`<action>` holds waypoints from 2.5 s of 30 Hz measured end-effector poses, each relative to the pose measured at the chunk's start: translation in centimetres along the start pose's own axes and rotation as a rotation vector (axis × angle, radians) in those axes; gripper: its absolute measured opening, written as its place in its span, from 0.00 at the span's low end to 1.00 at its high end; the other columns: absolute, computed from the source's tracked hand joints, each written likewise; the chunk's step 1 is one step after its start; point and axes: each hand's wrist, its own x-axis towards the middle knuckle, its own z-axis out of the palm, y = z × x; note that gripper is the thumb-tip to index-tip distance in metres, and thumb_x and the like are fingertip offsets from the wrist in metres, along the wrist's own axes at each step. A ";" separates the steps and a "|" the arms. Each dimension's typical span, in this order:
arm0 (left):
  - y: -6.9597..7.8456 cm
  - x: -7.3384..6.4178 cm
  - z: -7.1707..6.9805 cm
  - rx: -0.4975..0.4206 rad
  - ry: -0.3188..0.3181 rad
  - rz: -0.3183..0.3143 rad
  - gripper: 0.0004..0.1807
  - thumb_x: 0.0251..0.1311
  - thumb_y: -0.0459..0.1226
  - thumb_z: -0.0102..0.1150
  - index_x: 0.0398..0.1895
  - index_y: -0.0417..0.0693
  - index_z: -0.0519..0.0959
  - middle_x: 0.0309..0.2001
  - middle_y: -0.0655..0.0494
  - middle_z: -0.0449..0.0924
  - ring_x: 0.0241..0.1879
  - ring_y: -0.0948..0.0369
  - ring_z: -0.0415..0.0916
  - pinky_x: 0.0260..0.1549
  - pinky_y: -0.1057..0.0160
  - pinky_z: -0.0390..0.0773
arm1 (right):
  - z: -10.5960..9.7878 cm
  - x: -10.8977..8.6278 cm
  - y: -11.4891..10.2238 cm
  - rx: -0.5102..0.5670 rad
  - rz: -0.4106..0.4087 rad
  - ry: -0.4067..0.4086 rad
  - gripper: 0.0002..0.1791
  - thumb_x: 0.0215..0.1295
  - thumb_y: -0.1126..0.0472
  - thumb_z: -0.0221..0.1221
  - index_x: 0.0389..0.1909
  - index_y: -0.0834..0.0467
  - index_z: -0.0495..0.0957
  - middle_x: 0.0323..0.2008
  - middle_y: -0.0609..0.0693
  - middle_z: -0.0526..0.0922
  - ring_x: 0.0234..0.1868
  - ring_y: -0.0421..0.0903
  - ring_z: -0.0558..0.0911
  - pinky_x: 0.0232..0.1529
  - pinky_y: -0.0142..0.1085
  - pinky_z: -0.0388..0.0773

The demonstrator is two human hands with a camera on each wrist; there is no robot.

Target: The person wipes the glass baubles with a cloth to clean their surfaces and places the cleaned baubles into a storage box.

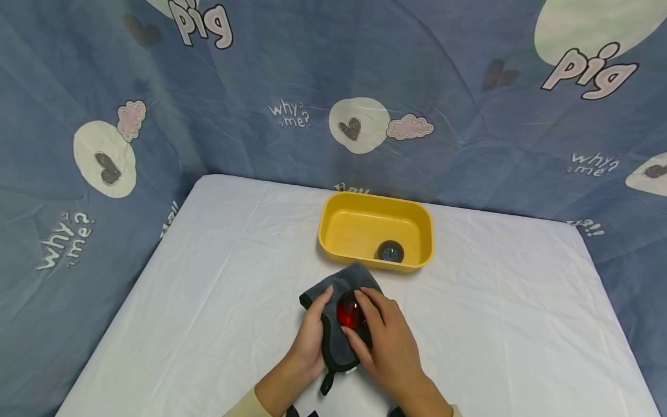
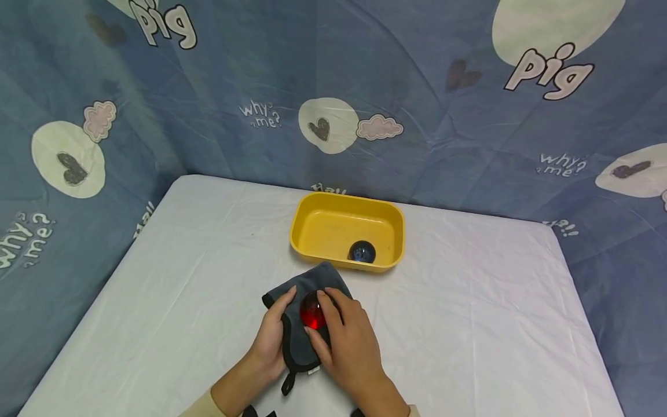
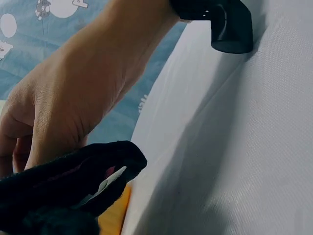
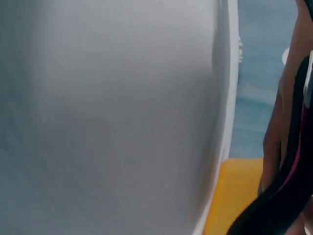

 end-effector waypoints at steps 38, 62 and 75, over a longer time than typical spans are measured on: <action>0.5 -0.4 0.0 -0.006 -0.060 0.021 0.42 0.79 0.62 0.39 0.84 0.47 0.49 0.81 0.46 0.54 0.77 0.52 0.56 0.75 0.53 0.59 | -2.6 1.4 -0.8 -0.061 0.123 -0.251 0.40 0.71 0.36 0.63 0.73 0.56 0.70 0.62 0.55 0.77 0.57 0.51 0.79 0.54 0.47 0.84; -0.4 -0.5 -0.1 0.032 -0.032 -0.005 0.43 0.78 0.62 0.41 0.83 0.43 0.51 0.78 0.45 0.59 0.73 0.54 0.62 0.74 0.53 0.62 | -2.8 1.4 -0.4 0.029 0.159 -0.199 0.34 0.60 0.44 0.76 0.60 0.59 0.79 0.54 0.49 0.79 0.53 0.44 0.78 0.54 0.41 0.82; -0.4 -0.4 0.1 0.006 -0.040 -0.027 0.42 0.78 0.61 0.43 0.82 0.43 0.54 0.75 0.46 0.64 0.70 0.55 0.68 0.72 0.53 0.67 | -2.5 1.2 -0.6 0.151 0.370 -0.163 0.27 0.61 0.39 0.74 0.50 0.55 0.84 0.38 0.38 0.77 0.35 0.35 0.74 0.33 0.30 0.79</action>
